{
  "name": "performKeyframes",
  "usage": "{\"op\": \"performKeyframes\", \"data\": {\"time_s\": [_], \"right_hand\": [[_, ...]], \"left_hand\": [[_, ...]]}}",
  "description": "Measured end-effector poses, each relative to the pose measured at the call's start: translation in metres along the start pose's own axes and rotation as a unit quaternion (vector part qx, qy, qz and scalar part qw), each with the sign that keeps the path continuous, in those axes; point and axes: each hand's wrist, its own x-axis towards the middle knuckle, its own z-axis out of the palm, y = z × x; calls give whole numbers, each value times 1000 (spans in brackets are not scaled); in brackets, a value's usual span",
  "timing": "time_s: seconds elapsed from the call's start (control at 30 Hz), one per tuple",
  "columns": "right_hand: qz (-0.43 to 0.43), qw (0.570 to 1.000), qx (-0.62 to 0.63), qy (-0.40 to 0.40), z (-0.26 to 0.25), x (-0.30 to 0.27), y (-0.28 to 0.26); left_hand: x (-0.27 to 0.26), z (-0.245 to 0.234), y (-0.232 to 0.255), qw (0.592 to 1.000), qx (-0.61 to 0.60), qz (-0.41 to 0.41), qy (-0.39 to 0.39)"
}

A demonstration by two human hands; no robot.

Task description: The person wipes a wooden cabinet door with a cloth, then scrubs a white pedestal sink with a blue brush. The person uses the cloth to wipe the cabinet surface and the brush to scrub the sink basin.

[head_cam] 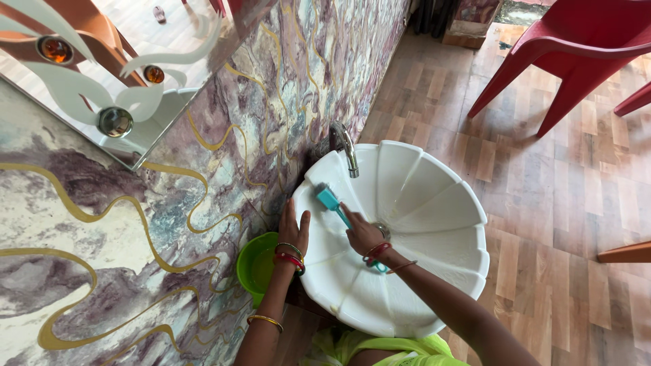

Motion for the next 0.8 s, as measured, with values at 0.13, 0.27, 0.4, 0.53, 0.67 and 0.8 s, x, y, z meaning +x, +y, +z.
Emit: {"op": "performKeyframes", "data": {"time_s": [0.13, 0.27, 0.4, 0.53, 0.67, 0.8], "right_hand": [[5, 996, -78, -28, 1, -3, -5], [10, 986, -163, -29, -11, -35, 13], [17, 991, -123, -58, -23, -44, 15], [-182, 983, 23, 7, -10, -5, -23], [-139, 989, -45, -20, -15, 13, -42], [-22, 984, -146, -96, -38, -8, 12]], "left_hand": [[-1, -1, 1, 1000, 1, -3, 0], [-1, -2, 0, 998, -60, -23, 10], [2, -4, 6, 986, -158, -43, 28], [-5, -10, 15, 978, -188, -91, 31], [-8, -11, 16, 974, -200, -85, 61], [-7, -5, 8, 972, -222, -49, 51]]}}
